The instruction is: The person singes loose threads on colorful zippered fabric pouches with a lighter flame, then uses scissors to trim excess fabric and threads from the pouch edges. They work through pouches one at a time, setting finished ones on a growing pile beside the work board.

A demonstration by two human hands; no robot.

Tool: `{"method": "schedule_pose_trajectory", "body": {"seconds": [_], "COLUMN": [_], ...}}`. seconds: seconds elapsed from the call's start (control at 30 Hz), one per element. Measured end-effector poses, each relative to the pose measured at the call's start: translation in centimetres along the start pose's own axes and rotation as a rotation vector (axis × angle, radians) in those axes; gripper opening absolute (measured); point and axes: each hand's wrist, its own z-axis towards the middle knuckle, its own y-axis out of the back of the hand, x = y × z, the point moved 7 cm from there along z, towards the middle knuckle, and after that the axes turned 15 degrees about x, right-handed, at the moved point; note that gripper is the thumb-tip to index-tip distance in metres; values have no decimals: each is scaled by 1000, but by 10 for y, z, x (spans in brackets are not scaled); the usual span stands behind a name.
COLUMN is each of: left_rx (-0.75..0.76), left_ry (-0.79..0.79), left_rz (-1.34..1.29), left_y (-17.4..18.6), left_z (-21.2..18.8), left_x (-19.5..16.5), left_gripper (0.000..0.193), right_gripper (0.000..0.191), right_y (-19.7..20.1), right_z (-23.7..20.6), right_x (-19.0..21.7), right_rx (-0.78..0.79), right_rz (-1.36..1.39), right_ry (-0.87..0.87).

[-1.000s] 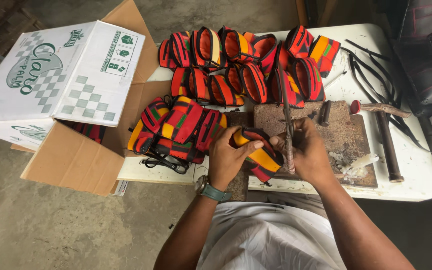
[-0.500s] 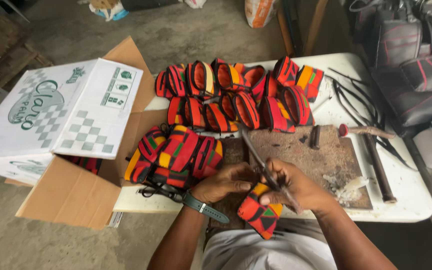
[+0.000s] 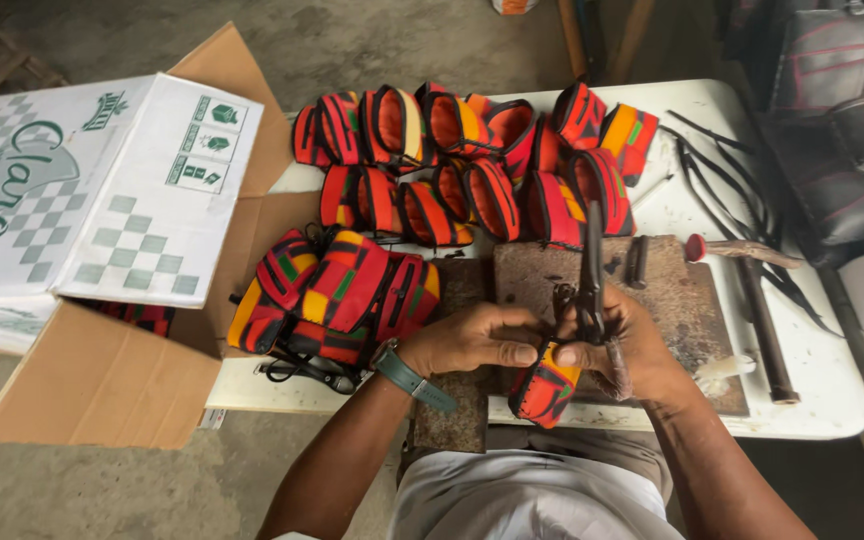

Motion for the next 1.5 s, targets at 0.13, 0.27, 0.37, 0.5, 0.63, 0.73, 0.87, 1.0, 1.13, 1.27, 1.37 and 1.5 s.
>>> {"method": "schedule_pose_trajectory", "body": {"seconds": [0.13, 0.27, 0.37, 0.5, 0.63, 0.73, 0.87, 1.0, 1.13, 1.27, 1.37, 1.5], "left_rx": [-19, -75, -61, -3, -16, -129, -448, -631, -418, -631, -923, -984], "left_ry": [223, -40, -56, -2, 41, 204, 175, 109, -381, -209, -87, -134], "left_rz": [105, -487, -517, -295, -8, 260, 398, -55, -887, -282, 133, 321], "left_y": [1, -8, -5, 4, 12, 17, 13, -14, -49, -52, -55, -66], "left_z": [-5, 4, 7, 11, 20, 27, 22, 7, -4, -28, -29, -30], "left_x": [21, 30, 36, 38, 38, 48, 49, 66, 56, 34, 12, -23], "left_gripper": [38, 30, 30, 31, 33, 34, 31, 25, 30, 19, 21, 29], "right_gripper": [42, 41, 38, 40, 45, 43, 42, 40, 34, 44, 42, 44], "right_y": [0, 5, 2, 1, 9, 11, 8, -10, -27, -29, -38, -44], "right_z": [7, 10, 3, -10, -12, -8, -7, -16, -26, -38, -43, -53], "right_x": [-9, -12, -13, -16, -31, -33, -13, -11, 2, 18, 26, 29], "right_rx": [-7, 7, 78, 106, 50, 25, -239, -444, -394, -458, -563, -549], "right_rz": [22, -17, -20, -14, -9, -188, -772, -574, -268, -523, -850, -856], "right_ry": [-76, -132, -204, -266, -387, -394, -320, -358, -223, -124, -24, -57]}}
